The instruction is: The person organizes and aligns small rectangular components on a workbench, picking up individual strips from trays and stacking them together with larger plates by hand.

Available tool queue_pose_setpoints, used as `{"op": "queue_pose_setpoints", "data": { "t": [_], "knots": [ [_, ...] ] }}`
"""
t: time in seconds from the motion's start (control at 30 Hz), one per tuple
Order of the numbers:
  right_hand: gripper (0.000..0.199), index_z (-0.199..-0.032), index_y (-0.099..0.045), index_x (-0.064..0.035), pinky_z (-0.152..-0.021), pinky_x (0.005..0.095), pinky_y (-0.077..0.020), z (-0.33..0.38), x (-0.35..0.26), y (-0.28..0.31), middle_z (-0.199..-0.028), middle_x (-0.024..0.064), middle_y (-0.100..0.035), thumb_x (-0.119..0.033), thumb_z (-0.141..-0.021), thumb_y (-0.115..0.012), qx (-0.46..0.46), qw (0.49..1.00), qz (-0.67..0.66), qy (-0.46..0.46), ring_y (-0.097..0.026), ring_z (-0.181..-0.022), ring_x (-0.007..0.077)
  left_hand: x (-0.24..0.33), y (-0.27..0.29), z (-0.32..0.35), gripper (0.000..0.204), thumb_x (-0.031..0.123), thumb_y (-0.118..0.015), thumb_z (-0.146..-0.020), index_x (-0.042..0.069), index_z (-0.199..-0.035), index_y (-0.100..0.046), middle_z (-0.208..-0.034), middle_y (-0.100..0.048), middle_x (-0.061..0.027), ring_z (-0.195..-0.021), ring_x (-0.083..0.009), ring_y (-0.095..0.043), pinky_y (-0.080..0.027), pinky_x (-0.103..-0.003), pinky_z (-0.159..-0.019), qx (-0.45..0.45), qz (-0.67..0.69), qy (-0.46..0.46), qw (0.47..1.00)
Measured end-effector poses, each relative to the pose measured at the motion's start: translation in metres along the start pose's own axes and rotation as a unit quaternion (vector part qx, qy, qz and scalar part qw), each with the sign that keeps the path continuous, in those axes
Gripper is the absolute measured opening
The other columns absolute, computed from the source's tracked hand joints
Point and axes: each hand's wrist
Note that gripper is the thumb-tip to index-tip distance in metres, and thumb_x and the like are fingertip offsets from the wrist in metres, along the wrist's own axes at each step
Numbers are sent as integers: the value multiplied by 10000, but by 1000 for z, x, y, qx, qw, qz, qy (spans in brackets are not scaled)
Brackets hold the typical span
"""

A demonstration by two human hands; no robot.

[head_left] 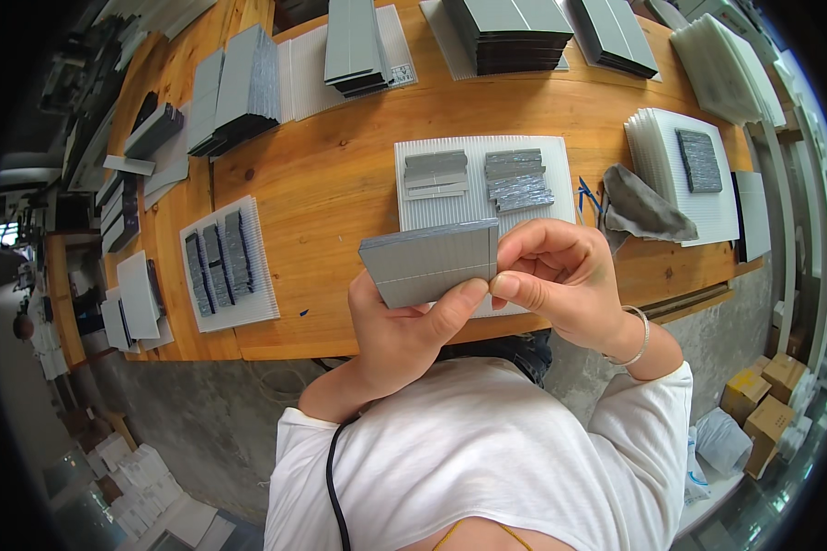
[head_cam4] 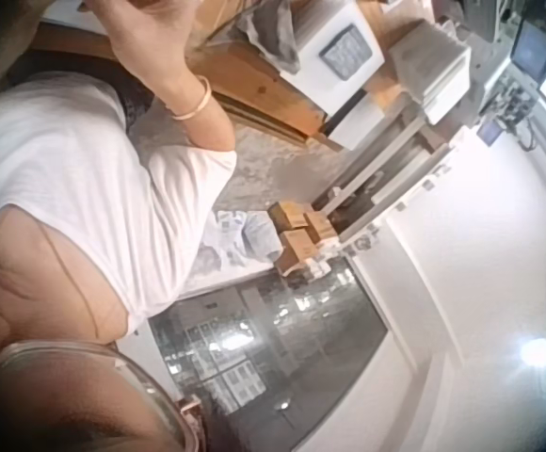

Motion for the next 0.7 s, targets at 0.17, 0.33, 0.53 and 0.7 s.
{"op": "queue_pose_setpoints", "data": {
  "t": [0.17, 0.33, 0.53, 0.7],
  "knots": [
    [194, -1005, -619, 57, -735, 224, -540, 2, -8, 4, -937, 76, -658, 8, -832, -691, -4, 1000, 4, -19, -641, -837, 107, 5, 0, -2, 200, 96, -681, -804, -13, -951, -600, -878, -618, -88, -748, -145, -585, -491, -280, -641, -1, 20, 39, 999],
    [229, -984, -642, 9, -696, 231, -532, -8, -38, 23, -843, 68, -662, 39, -769, -716, 5, 903, 396, 169, -657, -768, 119, 8, 4, -5, 215, 146, -683, -808, 4, -935, -584, -841, -581, -86, -717, -145, -547, -455, -276, -629, 26, 21, 41, 999],
    [132, -895, -627, -24, -692, 336, -501, -7, -59, 32, -818, 78, -605, -17, -770, -669, -72, 675, 715, 169, -607, -783, 235, 8, 8, -7, 222, 175, -683, -815, 18, -929, -575, -816, -570, -83, -708, -140, -539, -447, -266, -620, 41, 16, 32, 999],
    [65, -865, -595, -12, -762, 352, -471, -13, -55, 30, -848, 92, -576, -37, -809, -616, -71, 642, 757, 94, -564, -864, 259, 7, 7, -7, 223, 172, -685, -814, 13, -929, -580, -818, -573, -83, -707, -134, -538, -453, -267, -613, 20, 7, 41, 999]
  ]
}}
Point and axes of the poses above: each hand's wrist, its own z-axis away from the middle knuckle, its own y-axis out of the back of the hand, x = y × z
